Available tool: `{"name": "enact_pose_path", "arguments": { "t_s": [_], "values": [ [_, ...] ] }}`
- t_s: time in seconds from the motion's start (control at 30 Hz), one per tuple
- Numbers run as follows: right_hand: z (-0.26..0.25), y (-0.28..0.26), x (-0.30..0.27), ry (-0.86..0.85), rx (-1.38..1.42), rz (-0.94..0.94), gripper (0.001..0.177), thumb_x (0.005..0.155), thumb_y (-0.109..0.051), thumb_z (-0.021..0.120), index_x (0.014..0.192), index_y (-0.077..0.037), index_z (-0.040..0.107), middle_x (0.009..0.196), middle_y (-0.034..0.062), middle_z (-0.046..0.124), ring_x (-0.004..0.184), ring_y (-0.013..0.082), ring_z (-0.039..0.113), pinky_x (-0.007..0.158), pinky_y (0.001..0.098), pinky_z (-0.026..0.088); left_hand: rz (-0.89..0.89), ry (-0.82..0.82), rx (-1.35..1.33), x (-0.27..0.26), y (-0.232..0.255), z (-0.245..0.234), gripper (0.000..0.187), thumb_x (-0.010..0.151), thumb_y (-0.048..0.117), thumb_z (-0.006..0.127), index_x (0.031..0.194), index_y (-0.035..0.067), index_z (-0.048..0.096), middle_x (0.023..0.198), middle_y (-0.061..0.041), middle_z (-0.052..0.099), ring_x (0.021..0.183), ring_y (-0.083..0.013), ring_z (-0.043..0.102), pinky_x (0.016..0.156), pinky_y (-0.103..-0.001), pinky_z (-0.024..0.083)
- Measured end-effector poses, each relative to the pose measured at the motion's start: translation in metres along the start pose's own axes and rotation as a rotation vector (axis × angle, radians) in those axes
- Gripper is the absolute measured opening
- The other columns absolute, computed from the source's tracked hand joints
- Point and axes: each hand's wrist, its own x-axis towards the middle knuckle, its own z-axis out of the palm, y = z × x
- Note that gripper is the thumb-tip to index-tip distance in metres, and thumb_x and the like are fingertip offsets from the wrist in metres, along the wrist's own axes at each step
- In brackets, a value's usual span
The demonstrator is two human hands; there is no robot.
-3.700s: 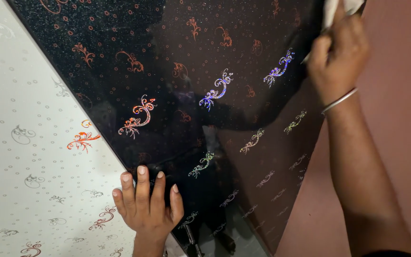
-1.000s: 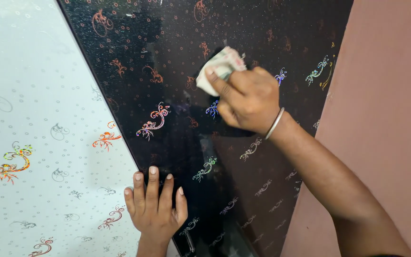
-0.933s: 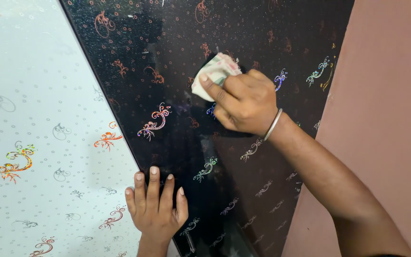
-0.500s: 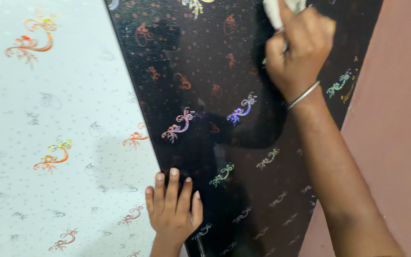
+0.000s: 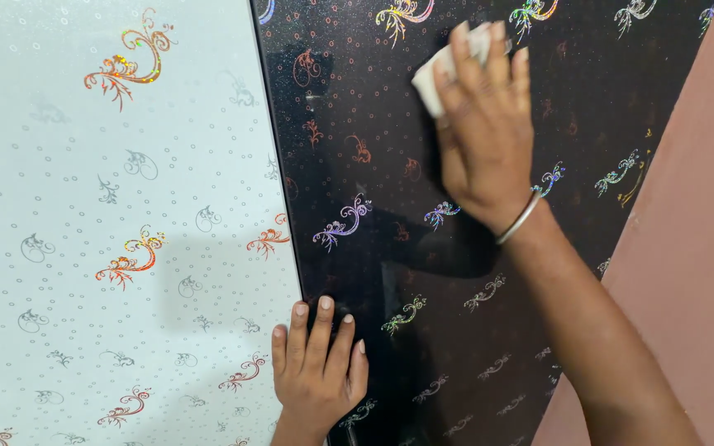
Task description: The person wipes the surface of a wardrobe cabinet using a small cloth. They clean the white patterned door and the adjacent dark glossy door, moving the cloth across the surfaces in repeated strokes.
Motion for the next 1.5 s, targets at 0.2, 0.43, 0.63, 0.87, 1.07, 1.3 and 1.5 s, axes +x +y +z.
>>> {"name": "enact_pose_path", "arguments": {
  "t_s": [0.2,0.43,0.63,0.87,1.07,1.3,1.5],
  "values": [
    [0.003,-0.036,-0.009,-0.123,0.012,-0.14,0.052,0.103,-0.014,0.07,0.151,-0.006,0.054,0.166,0.0166,0.041,0.156,0.0499,0.026,0.126,0.0674,0.01,0.006,-0.008,-0.003,0.0,-0.001,0.0,0.031,0.097,0.033,0.06,0.113,0.014,0.079,0.149,-0.012,0.057,0.149,-0.0338,0.038,0.126,-0.047,0.015],
    [0.01,-0.064,-0.023,-0.196,0.066,-0.224,0.049,0.101,-0.028,0.071,0.147,-0.015,0.061,0.164,0.0117,0.043,0.154,0.0493,0.021,0.123,0.0693,0.005,0.023,0.009,0.005,0.002,-0.002,-0.001,0.03,0.098,0.032,0.06,0.113,0.013,0.078,0.149,-0.012,0.057,0.148,-0.0338,0.039,0.126,-0.048,0.017],
    [0.013,-0.062,-0.017,-0.168,0.01,-0.257,0.042,0.107,-0.032,0.071,0.149,-0.032,0.065,0.167,0.0044,0.043,0.158,0.0431,0.02,0.127,0.0654,0.003,0.023,0.014,0.003,0.005,-0.002,-0.004,0.031,0.098,0.032,0.06,0.113,0.013,0.079,0.147,-0.013,0.058,0.148,-0.034,0.04,0.126,-0.048,0.017],
    [0.01,-0.053,0.017,-0.184,-0.018,-0.216,0.046,0.113,-0.036,0.065,0.158,-0.03,0.059,0.171,0.0095,0.036,0.156,0.0486,0.016,0.123,0.0681,0.002,0.024,0.011,0.005,0.003,-0.002,-0.002,0.031,0.098,0.032,0.06,0.113,0.014,0.079,0.148,-0.013,0.058,0.148,-0.0337,0.041,0.126,-0.048,0.017],
    [0.004,-0.057,0.053,-0.163,0.005,-0.132,0.047,0.116,-0.03,0.062,0.161,-0.022,0.055,0.172,0.0129,0.033,0.157,0.0509,0.019,0.125,0.072,0.005,0.029,0.02,0.005,0.003,-0.003,-0.003,0.031,0.097,0.031,0.059,0.113,0.014,0.079,0.149,-0.013,0.058,0.147,-0.0337,0.042,0.126,-0.047,0.017],
    [0.002,-0.071,0.073,-0.207,0.015,-0.032,0.05,0.113,-0.032,0.058,0.158,-0.013,0.05,0.165,0.0151,0.035,0.152,0.0529,0.02,0.121,0.0728,0.005,0.035,0.023,0.011,0.004,-0.004,-0.004,0.03,0.098,0.032,0.06,0.113,0.014,0.079,0.15,-0.013,0.057,0.148,-0.0331,0.042,0.127,-0.047,0.017],
    [0.014,-0.079,0.06,-0.238,-0.021,-0.137,0.058,0.113,-0.042,0.055,0.167,-0.023,0.046,0.173,0.0126,0.025,0.157,0.0481,0.01,0.125,0.0701,0.003,0.034,0.002,0.009,0.003,-0.004,-0.004,0.031,0.098,0.033,0.061,0.114,0.014,0.079,0.149,-0.013,0.057,0.148,-0.0335,0.04,0.127,-0.047,0.015]
  ]
}}
